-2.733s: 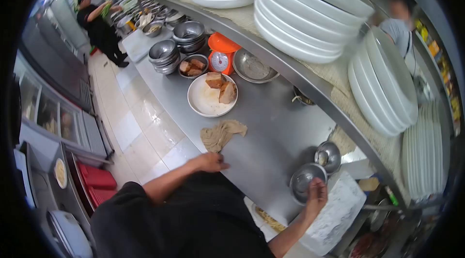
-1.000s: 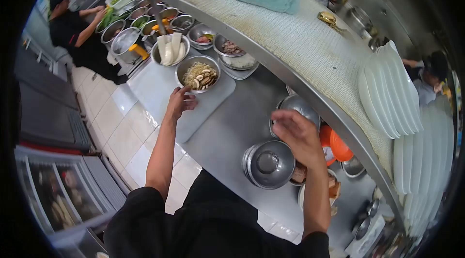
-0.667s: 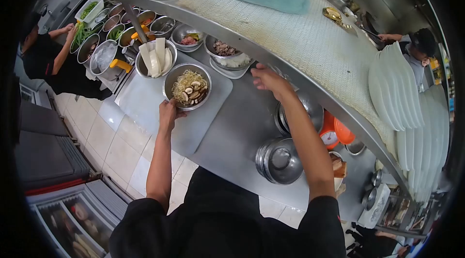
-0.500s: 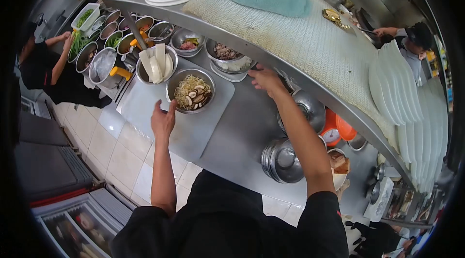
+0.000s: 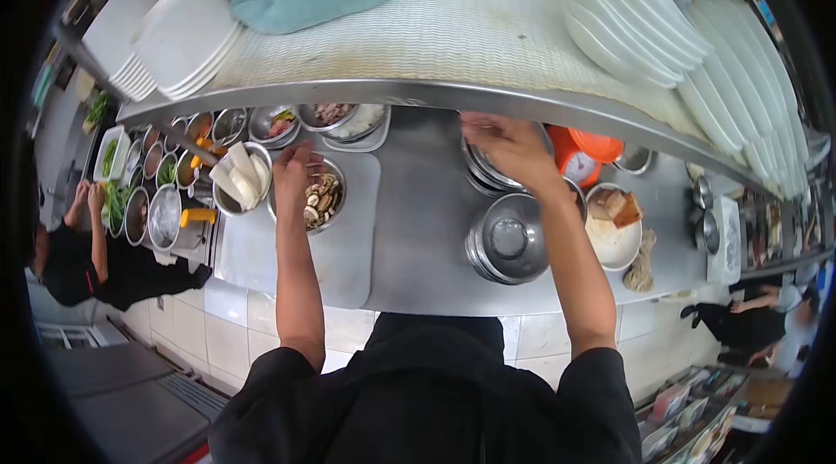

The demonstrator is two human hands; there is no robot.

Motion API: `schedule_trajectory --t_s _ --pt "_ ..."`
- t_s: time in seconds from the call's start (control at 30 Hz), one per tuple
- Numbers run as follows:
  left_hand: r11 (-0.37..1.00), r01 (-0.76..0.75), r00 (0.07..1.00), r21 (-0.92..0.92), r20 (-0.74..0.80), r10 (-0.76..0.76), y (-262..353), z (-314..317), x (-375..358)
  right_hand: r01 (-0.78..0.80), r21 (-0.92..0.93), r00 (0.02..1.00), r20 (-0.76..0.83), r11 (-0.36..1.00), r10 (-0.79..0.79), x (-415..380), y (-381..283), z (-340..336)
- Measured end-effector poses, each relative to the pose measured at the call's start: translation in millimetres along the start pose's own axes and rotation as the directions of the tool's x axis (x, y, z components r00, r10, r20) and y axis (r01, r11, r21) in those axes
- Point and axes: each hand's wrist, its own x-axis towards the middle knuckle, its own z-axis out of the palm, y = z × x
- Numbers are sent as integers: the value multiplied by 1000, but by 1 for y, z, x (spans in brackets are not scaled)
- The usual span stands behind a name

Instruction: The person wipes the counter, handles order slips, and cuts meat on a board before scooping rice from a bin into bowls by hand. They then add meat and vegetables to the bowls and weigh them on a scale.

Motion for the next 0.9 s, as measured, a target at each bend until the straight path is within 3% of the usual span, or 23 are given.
schedule_trajectory --t_s 0.1,0.17,0.23,0.27,0.3,0.33,0.4,0.43,0.5,0.53,0.6,0.83,0.87,0.9 --pt "999 27 997 -18 73 -25 -13 25 -8 -12 138 975 -218 990 42 -52 5 -35" --pt "983 17 942 182 326 -76 -34 60 -18 -30 234 930 -350 972 113 -88 15 -48" --pt "938 -56 885 342 451 -111 -31 111 -44 62 210 827 -558 976 68 -120 28 -50" --pt "897 -184 869 401 493 -42 -43 136 -42 90 250 780 -619 964 88 -134 43 -49" --pt "840 -312 842 445 539 27 -52 162 -37 91 253 765 -638 963 95 -149 53 -46" --pt "836 -323 830 443 558 24 -43 183 -41 18 243 728 -668 970 154 -165 62 -43" --pt "552 -460 857 695 510 70 -24 213 -46 -112 252 664 -701 961 261 -197 72 -36" --pt "551 -452 863 701 500 71 -20 223 -45 -165 266 644 -701 950 308 -210 77 -34" --pt "311 -527 831 791 556 -2 -14 227 -38 -188 310 600 -715 932 359 -236 96 -29" --pt "307 -511 843 803 538 -3 -10 225 -41 -188 313 616 -701 931 360 -245 103 -26" --pt "118 -585 810 802 570 138 -3 233 -52 -205 375 514 -745 904 426 -266 114 -24" --pt "-27 -665 737 747 661 142 10 244 -38 -281 375 462 -754 883 467 -322 132 -29" --pt "-1 -712 700 703 709 90 10 244 -31 -275 402 434 -758 873 486 -333 137 -29" --pt "151 -880 474 450 815 334 -20 232 -8 -296 391 403 -776 871 485 -346 141 -27"
